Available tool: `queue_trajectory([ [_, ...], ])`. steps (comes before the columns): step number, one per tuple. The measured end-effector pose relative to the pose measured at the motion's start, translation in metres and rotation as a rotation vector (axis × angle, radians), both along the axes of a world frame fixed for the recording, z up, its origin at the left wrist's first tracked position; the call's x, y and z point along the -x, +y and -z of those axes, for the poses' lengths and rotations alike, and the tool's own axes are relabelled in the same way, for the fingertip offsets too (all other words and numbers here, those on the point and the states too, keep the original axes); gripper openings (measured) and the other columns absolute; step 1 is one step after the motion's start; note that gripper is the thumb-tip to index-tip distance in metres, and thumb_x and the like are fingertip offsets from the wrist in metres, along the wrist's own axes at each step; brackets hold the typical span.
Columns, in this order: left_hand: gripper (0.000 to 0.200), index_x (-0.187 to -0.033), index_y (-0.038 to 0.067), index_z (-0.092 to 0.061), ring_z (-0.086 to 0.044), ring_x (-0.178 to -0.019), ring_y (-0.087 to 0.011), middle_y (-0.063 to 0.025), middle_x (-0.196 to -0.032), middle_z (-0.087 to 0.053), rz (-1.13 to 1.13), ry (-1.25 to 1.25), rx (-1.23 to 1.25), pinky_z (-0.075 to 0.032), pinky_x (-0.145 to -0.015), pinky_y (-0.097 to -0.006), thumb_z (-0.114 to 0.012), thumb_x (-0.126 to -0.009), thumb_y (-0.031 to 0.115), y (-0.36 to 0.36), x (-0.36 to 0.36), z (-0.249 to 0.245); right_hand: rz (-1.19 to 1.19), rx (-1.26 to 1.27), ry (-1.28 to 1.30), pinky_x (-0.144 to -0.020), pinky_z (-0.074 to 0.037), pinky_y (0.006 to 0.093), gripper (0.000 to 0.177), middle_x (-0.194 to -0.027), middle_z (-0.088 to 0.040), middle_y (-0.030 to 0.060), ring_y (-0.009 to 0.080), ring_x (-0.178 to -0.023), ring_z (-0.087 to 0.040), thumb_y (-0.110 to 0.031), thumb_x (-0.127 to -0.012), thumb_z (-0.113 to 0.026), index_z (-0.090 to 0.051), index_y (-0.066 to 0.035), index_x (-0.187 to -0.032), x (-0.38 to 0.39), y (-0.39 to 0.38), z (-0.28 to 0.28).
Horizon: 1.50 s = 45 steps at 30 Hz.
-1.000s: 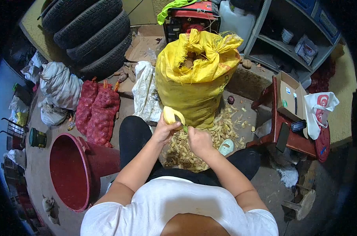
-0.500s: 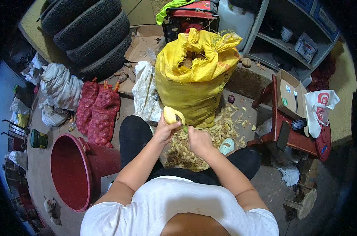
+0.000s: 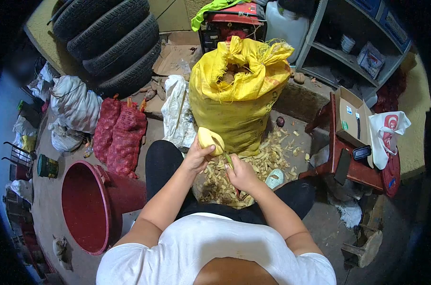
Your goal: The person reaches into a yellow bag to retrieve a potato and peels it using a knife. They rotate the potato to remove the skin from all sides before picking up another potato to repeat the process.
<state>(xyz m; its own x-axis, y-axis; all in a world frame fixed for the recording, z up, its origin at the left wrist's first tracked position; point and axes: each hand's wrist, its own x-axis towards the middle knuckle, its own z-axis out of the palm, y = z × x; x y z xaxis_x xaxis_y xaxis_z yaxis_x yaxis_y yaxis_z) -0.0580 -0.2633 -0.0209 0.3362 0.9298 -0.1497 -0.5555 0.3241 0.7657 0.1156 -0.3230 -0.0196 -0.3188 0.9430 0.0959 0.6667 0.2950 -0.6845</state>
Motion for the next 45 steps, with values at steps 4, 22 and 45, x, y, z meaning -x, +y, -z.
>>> queue_trajectory([
  [4,0.064,-0.122,0.011,-0.034,-0.051,-0.105,-0.0234,-0.0073,-0.111,-0.049,-0.002,0.023,-0.03,-0.045,-0.087,-0.0406,-0.07,-0.071,0.003,-0.004,-0.002,-0.003,0.007,0.009,-0.059,-0.057,-0.046,0.0481,0.03,-0.065,-0.058,0.0216,0.0388,-0.062,-0.058,-0.019,-0.082,-0.05,-0.04,-0.001,-0.105,0.001,0.0,-0.001],
  [22,0.065,-0.121,0.012,-0.037,-0.05,-0.109,-0.0278,-0.0132,-0.121,-0.048,0.129,-0.204,0.158,-0.043,-0.092,-0.0417,-0.064,-0.066,-0.01,-0.034,-0.004,-0.04,0.056,0.081,0.085,-0.06,-0.044,0.0462,0.033,-0.066,-0.058,0.0192,0.0394,-0.066,-0.057,-0.035,-0.09,-0.044,-0.046,-0.002,-0.091,-0.009,-0.031,-0.055],
  [45,0.06,-0.117,0.013,-0.038,-0.05,-0.108,-0.0221,-0.0121,-0.124,-0.046,0.02,-0.104,-0.083,-0.043,-0.091,-0.0364,-0.07,-0.069,-0.003,-0.032,0.004,-0.037,0.098,-0.07,-0.318,-0.047,-0.044,0.0433,0.03,-0.056,-0.056,0.0165,0.0344,-0.053,-0.057,-0.032,-0.088,-0.048,-0.047,-0.003,-0.082,0.015,-0.033,-0.079],
])
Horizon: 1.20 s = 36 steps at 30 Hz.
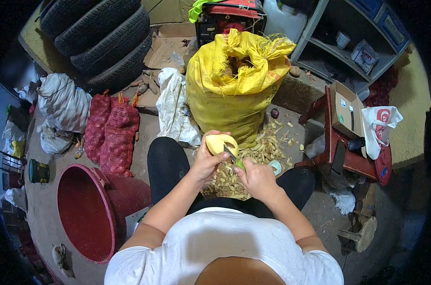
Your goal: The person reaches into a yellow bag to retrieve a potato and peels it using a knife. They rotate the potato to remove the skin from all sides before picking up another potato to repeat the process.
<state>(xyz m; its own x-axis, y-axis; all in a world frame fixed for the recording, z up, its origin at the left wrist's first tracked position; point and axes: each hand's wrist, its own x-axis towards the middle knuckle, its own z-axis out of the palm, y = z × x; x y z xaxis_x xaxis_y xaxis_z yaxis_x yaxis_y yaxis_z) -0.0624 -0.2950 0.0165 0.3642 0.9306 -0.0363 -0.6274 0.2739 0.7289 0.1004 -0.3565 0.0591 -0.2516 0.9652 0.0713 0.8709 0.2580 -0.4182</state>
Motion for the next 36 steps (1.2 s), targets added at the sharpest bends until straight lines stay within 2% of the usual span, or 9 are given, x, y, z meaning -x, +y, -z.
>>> queue_trajectory([
  [7,0.063,-0.121,0.01,-0.036,-0.047,-0.112,-0.022,-0.015,-0.125,-0.045,0.088,0.165,-0.206,-0.04,-0.094,-0.0349,-0.07,-0.07,-0.001,0.008,0.01,-0.003,-0.053,0.058,-0.053,-0.047,-0.045,0.0422,0.034,-0.056,-0.058,0.0158,0.0325,-0.051,-0.058,-0.035,-0.087,-0.048,-0.049,-0.002,-0.083,-0.005,0.0,-0.008],
  [11,0.062,-0.121,0.01,-0.036,-0.048,-0.112,-0.0214,-0.0151,-0.124,-0.047,0.089,0.218,-0.213,-0.04,-0.094,-0.0345,-0.07,-0.07,0.0,0.007,0.012,-0.005,-0.047,0.055,-0.064,-0.047,-0.045,0.0432,0.034,-0.055,-0.057,0.0158,0.0327,-0.051,-0.058,-0.036,-0.087,-0.048,-0.049,-0.002,-0.083,-0.004,-0.001,-0.007],
  [14,0.062,-0.12,0.009,-0.037,-0.05,-0.11,-0.0215,-0.015,-0.122,-0.049,0.188,0.245,-0.161,-0.04,-0.094,-0.0343,-0.07,-0.07,0.0,0.01,0.017,-0.007,-0.051,0.095,-0.044,-0.049,-0.046,0.0439,0.034,-0.056,-0.058,0.0167,0.0335,-0.052,-0.058,-0.036,-0.088,-0.047,-0.05,-0.002,-0.084,-0.006,-0.002,-0.008],
  [23,0.057,-0.12,0.007,-0.037,-0.05,-0.109,-0.0195,-0.0128,-0.119,-0.05,0.345,0.123,-0.09,-0.043,-0.091,-0.0323,-0.067,-0.073,-0.001,0.014,0.017,-0.009,-0.086,0.199,0.116,-0.053,-0.045,0.0465,0.038,-0.061,-0.058,0.0199,0.0373,-0.058,-0.058,-0.037,-0.09,-0.041,-0.05,-0.001,-0.088,-0.014,-0.002,0.011],
  [26,0.056,-0.12,0.007,-0.037,-0.051,-0.107,-0.0187,-0.0126,-0.118,-0.051,0.257,0.234,-0.198,-0.045,-0.089,-0.0317,-0.067,-0.073,0.0,0.014,0.015,-0.006,-0.066,0.183,0.095,-0.053,-0.045,0.046,0.037,-0.061,-0.058,0.0199,0.037,-0.058,-0.058,-0.037,-0.09,-0.042,-0.05,-0.001,-0.088,-0.012,-0.003,0.02],
  [29,0.056,-0.12,0.006,-0.037,-0.052,-0.107,-0.0217,-0.0163,-0.119,-0.051,0.332,0.27,-0.083,-0.044,-0.09,-0.0344,-0.068,-0.073,0.002,0.014,0.021,-0.01,-0.067,0.189,0.058,-0.052,-0.045,0.0454,0.036,-0.061,-0.058,0.0198,0.0365,-0.057,-0.058,-0.036,-0.09,-0.042,-0.05,-0.001,-0.088,-0.01,-0.004,0.018],
  [32,0.054,-0.12,0.005,-0.037,-0.054,-0.102,-0.021,-0.0129,-0.112,-0.053,0.364,0.349,-0.075,-0.045,-0.086,-0.0337,-0.066,-0.075,0.005,0.015,0.019,0.0,-0.031,0.239,-0.007,-0.054,-0.046,0.045,0.037,-0.063,-0.059,0.0202,0.0365,-0.06,-0.059,-0.037,-0.09,-0.042,-0.051,0.0,-0.091,-0.006,-0.004,0.017],
  [34,0.046,-0.115,0.004,-0.04,-0.056,-0.093,-0.016,-0.0078,-0.1,-0.055,0.178,0.566,-0.14,-0.052,-0.074,-0.0283,-0.066,-0.077,0.009,0.012,0.011,0.005,0.012,0.281,-0.052,-0.056,-0.046,0.0452,0.039,-0.066,-0.06,0.0207,0.0368,-0.062,-0.06,-0.037,-0.09,-0.042,-0.051,0.0,-0.095,-0.006,-0.002,0.019],
  [36,0.042,-0.113,0.004,-0.042,-0.058,-0.088,-0.0158,-0.0076,-0.097,-0.056,0.258,0.5,-0.042,-0.053,-0.068,-0.0283,-0.065,-0.079,0.012,0.016,0.015,0.003,0.036,0.34,0.053,-0.062,-0.047,0.0456,0.044,-0.072,-0.061,0.0218,0.0375,-0.068,-0.06,-0.039,-0.09,-0.041,-0.051,0.001,-0.105,-0.007,-0.003,0.03],
])
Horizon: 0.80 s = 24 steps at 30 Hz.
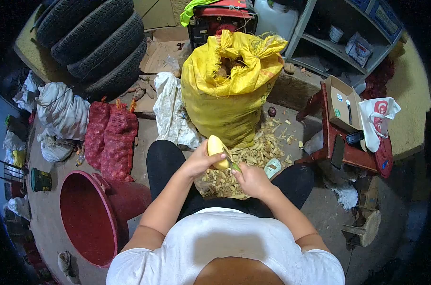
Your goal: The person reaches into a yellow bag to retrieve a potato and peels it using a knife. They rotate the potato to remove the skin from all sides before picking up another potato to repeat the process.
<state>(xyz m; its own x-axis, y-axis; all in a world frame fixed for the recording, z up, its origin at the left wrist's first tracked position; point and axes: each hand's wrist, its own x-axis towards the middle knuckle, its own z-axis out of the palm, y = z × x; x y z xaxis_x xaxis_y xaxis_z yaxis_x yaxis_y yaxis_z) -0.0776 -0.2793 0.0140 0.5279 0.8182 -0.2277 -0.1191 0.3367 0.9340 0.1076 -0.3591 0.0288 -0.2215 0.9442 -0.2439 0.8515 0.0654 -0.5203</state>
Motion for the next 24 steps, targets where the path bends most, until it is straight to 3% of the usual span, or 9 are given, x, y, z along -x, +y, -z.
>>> queue_trajectory([
  [2,0.034,-0.107,0.004,-0.044,-0.062,-0.075,-0.015,-0.0068,-0.091,-0.058,0.051,-0.1,0.152,-0.056,-0.054,-0.0279,-0.062,-0.082,0.019,-0.002,0.001,-0.007,0.001,0.036,0.152,-0.063,-0.046,0.046,0.045,-0.073,-0.061,0.0221,0.0377,-0.07,-0.06,-0.04,-0.09,-0.04,-0.05,0.0,-0.108,-0.008,0.003,0.008],
  [4,0.034,-0.107,0.004,-0.044,-0.062,-0.077,-0.0161,-0.0072,-0.092,-0.058,0.065,-0.138,0.245,-0.056,-0.056,-0.029,-0.062,-0.083,0.019,0.003,0.002,0.006,0.004,0.066,0.305,-0.065,-0.046,0.0465,0.047,-0.074,-0.061,0.0224,0.038,-0.071,-0.06,-0.04,-0.09,-0.04,-0.05,0.0,-0.111,-0.009,0.003,0.011],
  [11,0.037,-0.116,0.007,-0.043,-0.061,-0.083,-0.0194,-0.0086,-0.097,-0.059,0.105,0.011,0.321,-0.054,-0.062,-0.0324,-0.057,-0.086,0.024,0.008,0.0,0.017,0.068,0.077,-0.085,-0.064,-0.047,0.0438,0.046,-0.08,-0.061,0.0258,0.0362,-0.071,-0.061,-0.041,-0.092,-0.037,-0.052,0.002,-0.092,0.005,0.003,0.018],
  [13,0.037,-0.116,0.007,-0.043,-0.061,-0.083,-0.0203,-0.0092,-0.097,-0.059,0.079,-0.036,0.373,-0.055,-0.063,-0.0335,-0.057,-0.086,0.025,0.007,0.001,0.015,0.144,-0.117,0.568,-0.05,-0.045,0.0389,0.046,-0.06,-0.057,0.0182,0.0286,-0.053,-0.057,-0.043,-0.093,-0.034,-0.05,-0.001,-0.083,0.0,0.006,0.05],
  [14,0.037,-0.117,0.007,-0.043,-0.062,-0.083,-0.0212,-0.0097,-0.097,-0.059,0.058,-0.084,0.427,-0.055,-0.063,-0.0345,-0.056,-0.087,0.025,0.007,0.001,0.015,0.145,-0.119,0.569,-0.05,-0.045,0.0389,0.046,-0.06,-0.057,0.0182,0.0286,-0.053,-0.057,-0.043,-0.093,-0.034,-0.05,-0.001,-0.083,-0.005,0.007,0.053],
  [16,0.038,-0.118,0.008,-0.043,-0.062,-0.085,-0.0225,-0.0102,-0.099,-0.059,0.071,-0.106,0.44,-0.055,-0.064,-0.0359,-0.055,-0.087,0.026,0.007,0.002,0.021,0.222,0.541,0.967,-0.042,-0.041,0.0324,0.045,-0.052,-0.049,0.0077,0.0207,-0.04,-0.047,-0.044,-0.094,-0.03,-0.047,-0.004,-0.085,-0.011,0.012,0.033],
  [19,0.039,-0.12,0.007,-0.042,-0.061,-0.09,-0.0245,-0.0108,-0.103,-0.058,0.078,-0.16,0.506,-0.054,-0.066,-0.0386,-0.054,-0.088,0.026,0.012,0.007,0.033,0.323,0.803,1.352,-0.037,-0.035,0.0289,0.044,-0.048,-0.045,0.0058,0.0162,-0.035,-0.039,-0.045,-0.094,-0.028,-0.047,-0.006,-0.083,-0.023,0.015,0.044],
  [21,0.04,-0.121,0.007,-0.041,-0.06,-0.093,-0.0253,-0.0111,-0.106,-0.057,0.076,-0.189,0.558,-0.054,-0.067,-0.0398,-0.053,-0.088,0.026,0.013,0.009,0.036,0.386,0.839,1.354,-0.038,-0.035,0.0289,0.044,-0.048,-0.044,0.0052,0.0155,-0.035,-0.038,-0.045,-0.094,-0.029,-0.046,-0.007,-0.083,-0.033,0.019,0.046],
  [24,0.045,-0.125,0.011,-0.033,-0.059,-0.093,-0.0241,-0.0097,-0.109,-0.053,-0.009,-0.168,0.539,-0.055,-0.066,-0.0435,-0.053,-0.088,0.027,0.012,0.01,0.034,0.294,0.31,0.864,-0.047,-0.037,0.0257,0.044,-0.056,-0.047,0.0031,0.0133,-0.048,-0.044,-0.042,-0.095,-0.032,-0.049,-0.004,-0.079,-0.038,0.023,0.041],
])
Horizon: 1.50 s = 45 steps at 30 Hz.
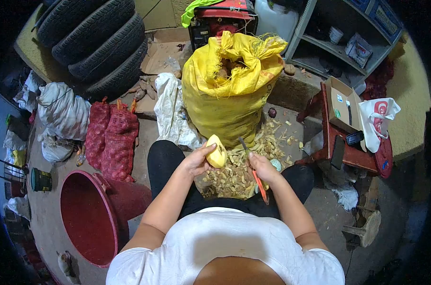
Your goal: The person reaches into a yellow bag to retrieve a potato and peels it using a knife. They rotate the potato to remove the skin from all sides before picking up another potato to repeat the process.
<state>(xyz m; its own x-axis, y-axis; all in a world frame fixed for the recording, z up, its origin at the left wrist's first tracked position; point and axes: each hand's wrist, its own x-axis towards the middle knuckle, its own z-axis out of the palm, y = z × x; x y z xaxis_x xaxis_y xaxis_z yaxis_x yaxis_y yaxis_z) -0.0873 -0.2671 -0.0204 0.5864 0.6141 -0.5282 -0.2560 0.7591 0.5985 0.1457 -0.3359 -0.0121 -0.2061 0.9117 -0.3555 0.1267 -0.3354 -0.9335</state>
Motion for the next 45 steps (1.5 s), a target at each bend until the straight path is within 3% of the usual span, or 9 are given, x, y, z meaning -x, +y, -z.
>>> queue_trajectory([
  [3,0.047,-0.126,0.011,-0.032,-0.058,-0.094,-0.0218,-0.0089,-0.11,-0.052,-0.042,-0.031,-0.043,-0.053,-0.069,-0.0421,-0.054,-0.088,0.027,0.002,0.0,-0.001,-0.079,-0.187,-0.103,-0.059,-0.041,0.0272,0.041,-0.064,-0.048,0.0023,0.013,-0.06,-0.046,-0.034,-0.096,-0.034,-0.051,-0.001,-0.077,-0.003,0.002,-0.004],
  [5,0.048,-0.127,0.012,-0.032,-0.058,-0.093,-0.0193,-0.0083,-0.109,-0.052,-0.052,0.126,-0.112,-0.053,-0.068,-0.0388,-0.054,-0.088,0.028,-0.001,-0.002,-0.014,-0.124,-0.176,-0.094,-0.06,-0.042,0.0276,0.041,-0.065,-0.049,0.0027,0.0135,-0.061,-0.047,-0.034,-0.095,-0.035,-0.052,-0.001,-0.079,-0.005,0.003,-0.015],
  [9,0.051,-0.127,0.01,-0.032,-0.057,-0.093,-0.0176,-0.0073,-0.107,-0.052,-0.003,0.07,-0.149,-0.051,-0.071,-0.034,-0.058,-0.085,0.022,0.003,0.006,-0.018,-0.243,-0.145,-0.046,-0.061,-0.043,0.0273,0.045,-0.068,-0.051,0.0035,0.0128,-0.063,-0.049,-0.037,-0.095,-0.034,-0.057,-0.001,-0.082,-0.005,0.007,-0.019],
  [11,0.063,-0.129,0.006,-0.034,-0.053,-0.102,-0.0185,-0.0068,-0.112,-0.051,0.035,-0.034,-0.245,-0.043,-0.087,-0.0305,-0.066,-0.077,0.015,0.004,0.011,-0.017,-0.271,-0.06,-0.005,-0.061,-0.043,0.0269,0.046,-0.067,-0.051,0.0035,0.0124,-0.064,-0.049,-0.039,-0.095,-0.034,-0.057,-0.001,-0.083,-0.008,0.007,-0.031],
  [17,0.09,-0.132,0.003,-0.029,-0.047,-0.109,-0.0181,-0.0056,-0.114,-0.049,0.048,0.071,-0.548,-0.037,-0.094,-0.0291,-0.079,-0.057,0.008,0.002,0.006,-0.035,-0.394,-0.07,0.104,-0.051,-0.043,0.0259,0.047,-0.059,-0.053,0.0053,0.0136,-0.051,-0.052,-0.042,-0.094,-0.033,-0.055,-0.001,-0.089,-0.01,0.013,-0.031],
  [23,0.089,-0.131,0.004,-0.026,-0.046,-0.108,-0.0171,-0.0066,-0.118,-0.043,-0.214,0.014,-0.554,-0.039,-0.092,-0.0285,-0.077,-0.058,-0.001,-0.008,-0.015,-0.035,-0.215,0.034,0.204,-0.04,-0.039,0.0266,0.047,-0.053,-0.051,0.0073,0.0151,-0.042,-0.048,-0.043,-0.095,-0.03,-0.052,-0.003,-0.086,0.015,0.003,-0.042],
  [25,0.088,-0.13,0.004,-0.026,-0.046,-0.108,-0.0173,-0.0066,-0.118,-0.043,-0.24,-0.002,-0.552,-0.04,-0.091,-0.0288,-0.077,-0.059,-0.002,-0.01,-0.019,-0.034,-0.193,0.092,0.247,-0.052,-0.042,0.0256,0.048,-0.062,-0.053,0.0039,0.0134,-0.054,-0.051,-0.045,-0.094,-0.034,-0.055,-0.002,-0.086,0.017,0.001,-0.038],
  [32,0.088,-0.132,0.006,-0.021,-0.044,-0.111,-0.0202,-0.0083,-0.119,-0.042,-0.297,-0.028,-0.509,-0.039,-0.093,-0.0335,-0.075,-0.062,0.0,-0.014,-0.028,-0.039,-0.132,0.031,0.228,-0.055,-0.043,0.0263,0.047,-0.063,-0.053,0.0047,0.0139,-0.058,-0.052,-0.043,-0.094,-0.033,-0.054,-0.003,-0.083,0.024,-0.001,-0.029],
  [45,0.079,-0.127,0.004,-0.026,-0.046,-0.105,-0.0164,-0.0058,-0.112,-0.044,-0.339,-0.018,-0.51,-0.042,-0.09,-0.0305,-0.074,-0.064,-0.003,-0.013,-0.033,-0.029,-0.099,-0.065,0.162,-0.057,-0.041,0.0262,0.043,-0.064,-0.05,0.0032,0.0129,-0.059,-0.048,-0.037,-0.096,-0.032,-0.053,-0.002,-0.081,0.029,-0.001,-0.018],
])
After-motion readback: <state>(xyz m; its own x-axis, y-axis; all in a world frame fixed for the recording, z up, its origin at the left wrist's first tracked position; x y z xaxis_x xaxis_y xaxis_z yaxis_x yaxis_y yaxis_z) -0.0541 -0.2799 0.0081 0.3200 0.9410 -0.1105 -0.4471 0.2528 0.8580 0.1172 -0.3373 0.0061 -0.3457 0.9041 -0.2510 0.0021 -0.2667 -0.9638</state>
